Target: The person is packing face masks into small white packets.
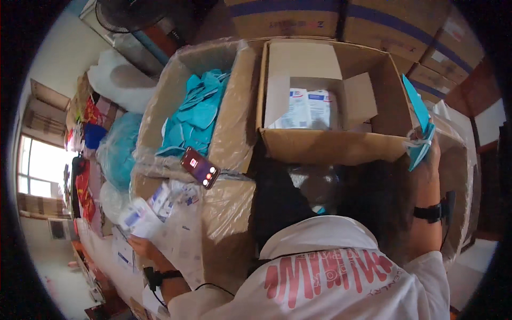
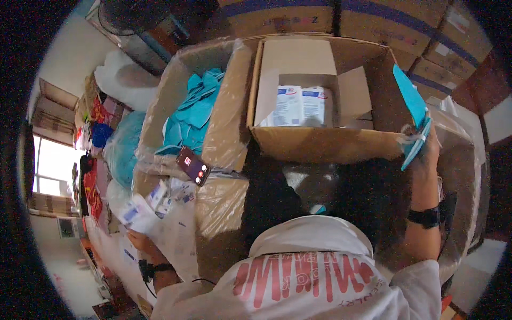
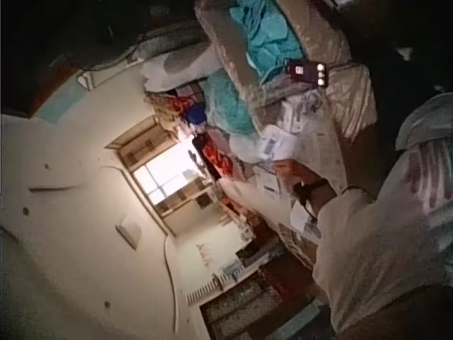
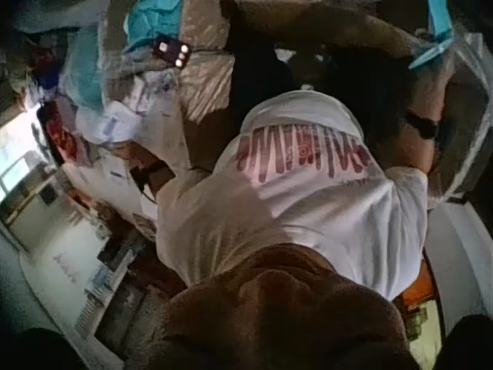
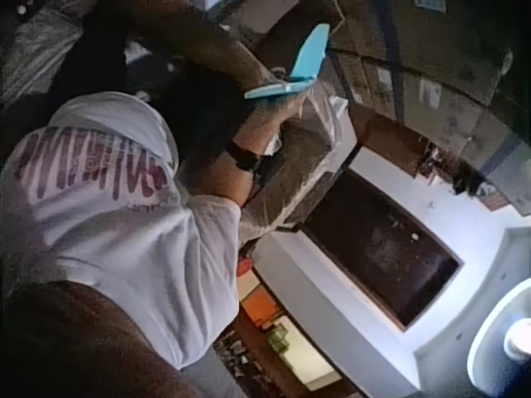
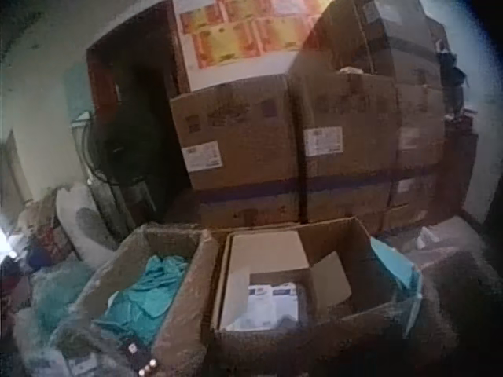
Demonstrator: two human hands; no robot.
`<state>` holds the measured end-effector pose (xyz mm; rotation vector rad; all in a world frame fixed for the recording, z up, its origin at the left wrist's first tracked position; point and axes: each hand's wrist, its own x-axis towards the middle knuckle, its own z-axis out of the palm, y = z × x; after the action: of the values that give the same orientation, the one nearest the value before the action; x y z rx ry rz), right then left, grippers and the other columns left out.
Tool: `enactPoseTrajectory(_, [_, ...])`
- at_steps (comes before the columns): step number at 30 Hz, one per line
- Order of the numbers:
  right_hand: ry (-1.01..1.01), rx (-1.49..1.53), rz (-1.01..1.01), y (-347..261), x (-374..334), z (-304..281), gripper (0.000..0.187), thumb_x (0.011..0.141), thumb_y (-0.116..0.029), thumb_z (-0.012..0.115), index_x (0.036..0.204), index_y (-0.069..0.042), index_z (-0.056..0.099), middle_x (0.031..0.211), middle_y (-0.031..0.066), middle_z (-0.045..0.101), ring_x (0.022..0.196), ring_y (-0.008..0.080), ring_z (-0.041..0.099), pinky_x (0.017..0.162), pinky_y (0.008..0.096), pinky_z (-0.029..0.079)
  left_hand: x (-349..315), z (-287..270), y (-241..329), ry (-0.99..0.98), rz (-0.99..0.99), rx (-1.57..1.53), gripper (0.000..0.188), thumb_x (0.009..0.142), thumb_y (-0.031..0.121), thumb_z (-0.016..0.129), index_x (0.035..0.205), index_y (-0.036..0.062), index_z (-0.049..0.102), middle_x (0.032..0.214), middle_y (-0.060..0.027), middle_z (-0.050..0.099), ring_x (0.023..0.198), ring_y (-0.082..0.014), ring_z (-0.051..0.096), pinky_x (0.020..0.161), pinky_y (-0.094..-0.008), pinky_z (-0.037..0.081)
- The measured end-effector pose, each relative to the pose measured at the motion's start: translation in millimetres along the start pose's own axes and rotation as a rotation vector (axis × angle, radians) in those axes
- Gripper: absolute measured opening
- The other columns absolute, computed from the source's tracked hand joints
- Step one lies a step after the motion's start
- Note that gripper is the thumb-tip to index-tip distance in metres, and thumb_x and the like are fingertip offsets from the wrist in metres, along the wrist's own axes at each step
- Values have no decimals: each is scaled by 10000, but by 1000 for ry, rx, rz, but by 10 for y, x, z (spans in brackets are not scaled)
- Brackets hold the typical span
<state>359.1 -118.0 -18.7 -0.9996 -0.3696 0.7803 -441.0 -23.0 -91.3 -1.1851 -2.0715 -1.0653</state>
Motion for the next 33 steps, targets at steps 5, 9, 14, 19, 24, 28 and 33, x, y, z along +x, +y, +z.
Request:
enactPoseTrajectory(5, [102, -175, 110, 67, -122, 371, 348, 826, -410, 525, 967, -92, 509, 708, 55, 522, 564, 156, 527, 460, 266, 448, -778, 75, -868, -869, 436, 387, 320, 899, 226, 424, 1069, -28, 519, 953, -237, 558, 967, -343, 518, 835, -394, 414])
enactPoseTrajectory(9, [45, -274, 61, 170, -54, 460, 318, 836, -378, 525, 940, -77, 536, 721, 9, 493, 617, 109, 493, 534, 254, 426, -831, 507, -1077, -785, 616, 186, 319, 886, 225, 453, 1074, -22, 525, 977, -214, 560, 970, -327, 522, 852, -382, 410])
enactPoseTrajectory(14, [-10, -273, 24, 233, -125, 450, 234, 869, -311, 504, 933, -91, 553, 721, -51, 476, 654, 56, 460, 591, 203, 385, -529, 405, 824, -673, 36, -335, 275, 882, 147, 462, 1086, -33, 507, 1037, -136, 556, 950, -243, 527, 849, -319, 405])
enactPoseTrajectory(19, [-170, -438, 11, 422, -423, 827, 221, 869, -288, 520, 847, -74, 571, 719, -62, 470, 643, 29, 418, 580, 187, 358, -980, -129, 2927, -1180, 619, -676, 288, 817, 112, 444, 1059, 6, 558, 1028, -110, 593, 954, -217, 557, 827, -311, 423])
enactPoseTrajectory(24, [-422, -435, 111, 501, -725, 948, 214, 867, -232, 535, 751, -53, 556, 688, -69, 473, 642, 18, 420, 561, 189, 363, -1883, -575, 4443, -2031, -615, -1455, 422, 900, 317, 433, 1193, 13, 417, 1138, -91, 513, 1027, -208, 505, 892, -368, 397])
enactPoseTrajectory(28, [-169, -298, 258, 726, -734, 744, 229, 888, -280, 494, 785, -78, 527, 674, -45, 485, 578, 37, 430, 512, 199, 361, -1996, -720, 4963, -1626, -682, -1476, 374, 891, 271, 486, 1143, -5, 472, 1080, -84, 540, 980, -164, 504, 850, -306, 394])
enactPoseTrajectory(33, [108, 24, 404, 1241, -553, 120, 254, 896, -294, 466, 834, -61, 545, 705, -12, 503, 639, 74, 441, 595, 232, 381, -2034, -790, 4648, -1484, -150, -1220, 366, 918, 238, 411, 1143, -50, 441, 1109, -117, 518, 967, -174, 509, 819, -320, 416])
